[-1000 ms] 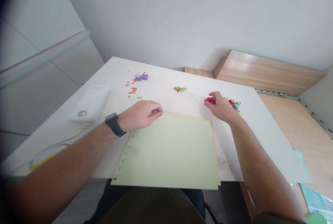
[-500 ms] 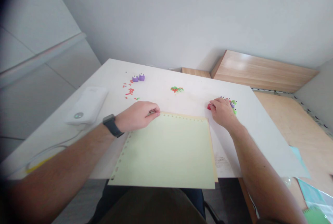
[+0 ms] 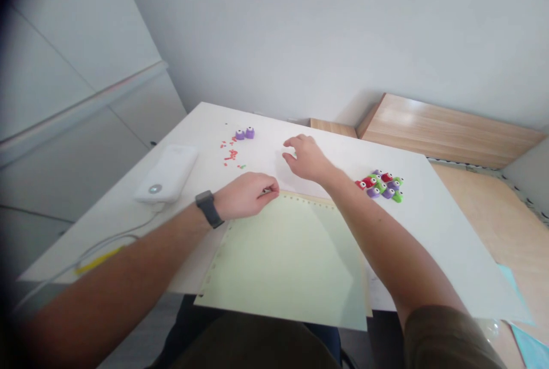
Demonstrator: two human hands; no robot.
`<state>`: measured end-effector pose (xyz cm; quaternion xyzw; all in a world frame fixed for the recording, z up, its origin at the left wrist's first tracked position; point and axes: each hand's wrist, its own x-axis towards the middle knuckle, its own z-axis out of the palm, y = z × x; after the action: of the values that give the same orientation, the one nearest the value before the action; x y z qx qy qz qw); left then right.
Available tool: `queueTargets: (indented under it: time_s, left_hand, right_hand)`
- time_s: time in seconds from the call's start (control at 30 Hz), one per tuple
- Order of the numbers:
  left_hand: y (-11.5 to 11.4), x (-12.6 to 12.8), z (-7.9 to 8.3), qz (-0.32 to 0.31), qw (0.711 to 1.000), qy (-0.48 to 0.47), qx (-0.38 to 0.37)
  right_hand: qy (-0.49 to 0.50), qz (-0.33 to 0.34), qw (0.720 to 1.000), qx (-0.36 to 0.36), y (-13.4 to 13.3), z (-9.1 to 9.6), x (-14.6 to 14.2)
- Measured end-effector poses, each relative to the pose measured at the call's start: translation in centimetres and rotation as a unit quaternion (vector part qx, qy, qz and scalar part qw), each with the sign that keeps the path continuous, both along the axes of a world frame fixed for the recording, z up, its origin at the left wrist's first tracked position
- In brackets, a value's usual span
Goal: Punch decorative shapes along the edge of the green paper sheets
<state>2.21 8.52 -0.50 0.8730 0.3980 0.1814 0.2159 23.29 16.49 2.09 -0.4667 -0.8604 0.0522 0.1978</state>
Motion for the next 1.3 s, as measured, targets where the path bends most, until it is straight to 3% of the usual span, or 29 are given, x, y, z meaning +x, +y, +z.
queueTargets:
  time_s: [0.13,0.27,0.43,0.57,0.7,0.87,1.1,1.3]
  left_hand:
    - [-0.2,0.1,-0.2,-0.003,1.0,0.008,0.006]
    - [-0.4,0.1,-0.2,-0.002,1.0,0.018,0.016]
    - [-0.3,0.0,0.0,-0.002,1.0,0.016,0.01]
    - [-0.3,0.0,0.0,0.002,1.0,0.014,0.012]
    - [-0.3,0.0,-0.1,-0.003,1.0,0.016,0.015]
    - [-0.3,0.0,-0.1,-0.003,1.0,0.006,0.011]
    - [-0.3,-0.1,0.0,-0.009,1.0,0.005,0.009]
    - [-0.3,-0.1,0.2,-0.007,1.0,-0.001,0.001]
  right_hand:
    - [-0.024,-0.01,0.997,-0.07,3.6,-1.1,-6.0]
    - [-0.018,-0.027,0.996,-0.089,6.8,-2.6,-10.0]
    - [0.008,-0.045,0.995,-0.094,9.4,-4.0,-12.1]
    - [0.034,-0.064,0.994,-0.084,9.7,-4.0,-12.2]
    - [0.062,-0.073,0.993,-0.074,8.6,-3.0,-10.7]
    - [0.134,-0.052,0.985,-0.092,5.4,-1.5,-6.6]
    - [0.361,0.015,0.895,-0.263,-2.2,0.3,0.8]
    - [0.401,0.017,0.868,-0.293,-7.7,1.0,7.5]
